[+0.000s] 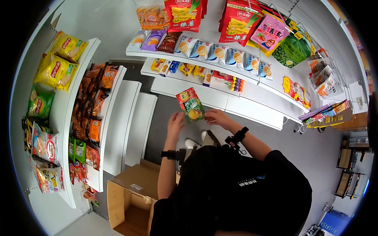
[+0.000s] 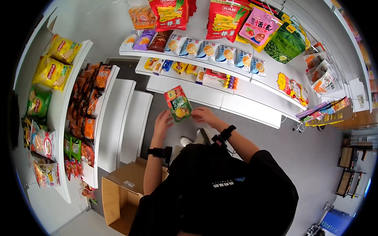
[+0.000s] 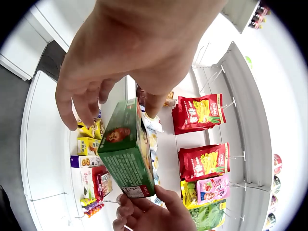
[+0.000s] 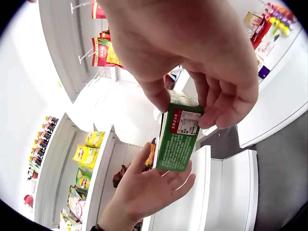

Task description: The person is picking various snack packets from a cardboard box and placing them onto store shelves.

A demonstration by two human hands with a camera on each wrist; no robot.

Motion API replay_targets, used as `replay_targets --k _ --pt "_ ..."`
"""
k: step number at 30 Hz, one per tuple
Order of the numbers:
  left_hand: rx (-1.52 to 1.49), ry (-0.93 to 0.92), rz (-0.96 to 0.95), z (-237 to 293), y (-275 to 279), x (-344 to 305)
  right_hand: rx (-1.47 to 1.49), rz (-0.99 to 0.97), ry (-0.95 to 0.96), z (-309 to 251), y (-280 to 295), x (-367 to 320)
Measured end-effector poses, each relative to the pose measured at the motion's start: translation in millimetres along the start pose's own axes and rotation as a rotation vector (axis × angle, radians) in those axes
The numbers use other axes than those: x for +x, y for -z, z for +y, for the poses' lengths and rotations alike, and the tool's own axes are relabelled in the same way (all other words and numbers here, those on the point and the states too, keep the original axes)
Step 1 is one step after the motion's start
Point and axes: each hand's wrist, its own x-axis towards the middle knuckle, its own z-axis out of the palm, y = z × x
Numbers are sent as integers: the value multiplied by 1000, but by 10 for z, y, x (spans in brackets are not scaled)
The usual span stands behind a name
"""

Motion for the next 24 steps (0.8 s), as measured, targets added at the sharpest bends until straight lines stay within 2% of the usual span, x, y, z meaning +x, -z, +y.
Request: replay_targets --k 3,6,9,12,13,15,16,17,19,21,24 --pt "-60 45 33 -142 179 -79 84 36 -84 154 128 114" --pt "-112 31 60 -307 421 -115 206 -46 -104 519 377 450" --pt "-132 33 134 -347 544 -227 338 55 -181 631 463 665" --pt "-128 53 188 -442 652 -353 445 -113 -215 954 935 1286" --pt "-142 63 205 -498 707 -410 411 32 -218 756 885 1276" --pt "-165 82 242 -592 808 -520 495 147 -115 541 938 1518" --pt "-181 72 283 -586 838 -597 543 61 -116 486 1109 1760" --pt "-193 70 323 -558 856 -731 548 -235 13 553 1415 2130" --pt "-239 71 376 -656 956 -884 649 81 -91 -10 1284 2076" --pt "-298 85 460 -710 1023 -997 566 268 -196 -254 1387 2257" --pt "-381 92 522 -816 1160 -1135 476 340 -230 -168 1519 2454"
